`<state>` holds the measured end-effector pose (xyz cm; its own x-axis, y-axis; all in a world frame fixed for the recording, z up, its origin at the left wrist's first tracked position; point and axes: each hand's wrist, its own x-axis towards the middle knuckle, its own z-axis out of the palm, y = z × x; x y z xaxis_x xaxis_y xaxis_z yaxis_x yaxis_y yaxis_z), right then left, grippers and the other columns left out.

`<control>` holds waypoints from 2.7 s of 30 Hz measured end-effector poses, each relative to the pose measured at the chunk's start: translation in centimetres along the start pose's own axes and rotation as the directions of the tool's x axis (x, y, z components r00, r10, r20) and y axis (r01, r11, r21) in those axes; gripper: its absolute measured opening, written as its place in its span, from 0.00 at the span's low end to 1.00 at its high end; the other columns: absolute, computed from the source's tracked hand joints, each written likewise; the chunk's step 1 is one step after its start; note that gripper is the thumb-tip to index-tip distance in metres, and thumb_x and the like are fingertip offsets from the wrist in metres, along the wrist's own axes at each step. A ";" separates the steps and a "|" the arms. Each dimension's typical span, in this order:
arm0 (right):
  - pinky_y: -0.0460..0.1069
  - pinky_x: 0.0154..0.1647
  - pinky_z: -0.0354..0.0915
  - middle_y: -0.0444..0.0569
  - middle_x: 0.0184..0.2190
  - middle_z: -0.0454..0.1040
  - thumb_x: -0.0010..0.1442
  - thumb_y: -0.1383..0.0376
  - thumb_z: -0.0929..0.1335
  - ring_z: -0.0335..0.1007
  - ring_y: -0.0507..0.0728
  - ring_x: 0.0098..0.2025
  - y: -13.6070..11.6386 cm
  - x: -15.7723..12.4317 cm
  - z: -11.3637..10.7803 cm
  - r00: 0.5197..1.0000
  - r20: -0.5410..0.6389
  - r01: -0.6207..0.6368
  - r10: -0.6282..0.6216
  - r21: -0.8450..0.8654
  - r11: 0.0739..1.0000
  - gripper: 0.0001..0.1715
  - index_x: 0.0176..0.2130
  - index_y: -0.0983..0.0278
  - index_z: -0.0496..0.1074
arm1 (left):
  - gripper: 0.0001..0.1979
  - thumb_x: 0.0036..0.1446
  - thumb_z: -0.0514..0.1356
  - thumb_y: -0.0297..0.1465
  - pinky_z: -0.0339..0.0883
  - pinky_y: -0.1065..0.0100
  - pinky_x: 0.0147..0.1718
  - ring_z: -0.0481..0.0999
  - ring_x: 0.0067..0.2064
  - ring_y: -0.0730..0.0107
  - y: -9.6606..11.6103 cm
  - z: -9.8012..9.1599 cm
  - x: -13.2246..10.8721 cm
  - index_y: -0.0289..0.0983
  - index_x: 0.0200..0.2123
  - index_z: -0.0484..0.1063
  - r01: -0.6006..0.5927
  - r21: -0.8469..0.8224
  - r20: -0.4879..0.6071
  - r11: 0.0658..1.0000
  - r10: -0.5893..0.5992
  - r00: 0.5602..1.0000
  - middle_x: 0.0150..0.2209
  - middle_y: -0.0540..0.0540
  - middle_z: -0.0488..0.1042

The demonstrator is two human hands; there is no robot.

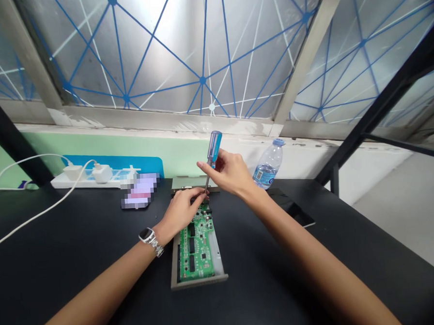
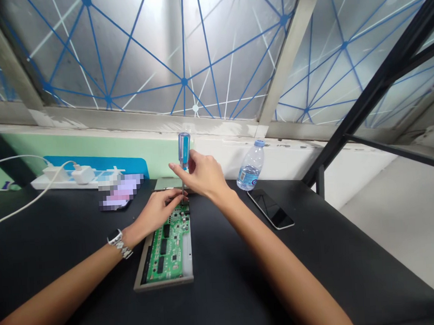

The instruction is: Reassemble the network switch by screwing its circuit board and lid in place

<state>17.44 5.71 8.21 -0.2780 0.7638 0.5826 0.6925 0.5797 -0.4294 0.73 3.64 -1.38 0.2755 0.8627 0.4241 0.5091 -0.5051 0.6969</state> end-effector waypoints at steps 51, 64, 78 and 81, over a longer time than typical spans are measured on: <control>0.48 0.25 0.56 0.42 0.22 0.67 0.56 0.44 0.71 0.61 0.51 0.25 0.1 0.2 0.1 0.998 0.021 -0.059 0.057 0.165 0.984 0.25 0.29 0.63 0.67 | 0.12 0.64 0.58 0.33 0.73 0.58 0.51 0.82 0.46 0.57 0.2 0.2 0.8 0.34 0.44 0.77 0.070 -0.390 0.062 0.918 -0.050 0.997 0.43 0.40 0.83; 0.46 0.27 0.69 0.49 0.31 0.77 0.57 0.52 0.72 0.72 0.51 0.27 1.2 0.9 -0.2 0.949 0.312 -0.229 0.044 0.586 0.777 0.21 0.38 0.68 0.74 | 0.13 0.64 0.57 0.32 0.73 0.58 0.52 0.81 0.48 0.58 -0.4 -0.3 0.9 0.35 0.48 0.77 0.050 -0.376 0.091 0.925 -0.017 0.996 0.46 0.42 0.82; 0.48 0.27 0.70 0.48 0.23 0.76 0.52 0.60 0.74 0.73 0.54 0.25 2.2 0.6 1.1 0.917 0.364 -0.318 0.165 0.415 0.853 0.13 0.25 0.66 0.71 | 0.10 0.61 0.59 0.32 0.74 0.62 0.47 0.82 0.44 0.58 0.6 -0.3 0.7 0.35 0.41 0.79 0.052 -0.334 -0.002 0.941 -0.056 0.998 0.40 0.44 0.83; 0.48 0.29 0.71 0.48 0.23 0.76 0.51 0.62 0.74 0.74 0.53 0.25 2.0 0.6 0.9 0.889 0.415 -0.391 0.195 0.466 0.794 0.11 0.25 0.67 0.73 | 0.09 0.61 0.60 0.32 0.74 0.63 0.46 0.82 0.42 0.59 0.7 -0.3 0.7 0.35 0.39 0.79 0.052 -0.316 -0.014 0.947 -0.060 0.998 0.39 0.44 0.83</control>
<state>18.08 7.64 7.09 -0.3884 0.9096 0.1478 0.3482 0.2934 -0.8903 1.10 3.89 -0.42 0.2329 0.8909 0.3900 0.2389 -0.4412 0.8650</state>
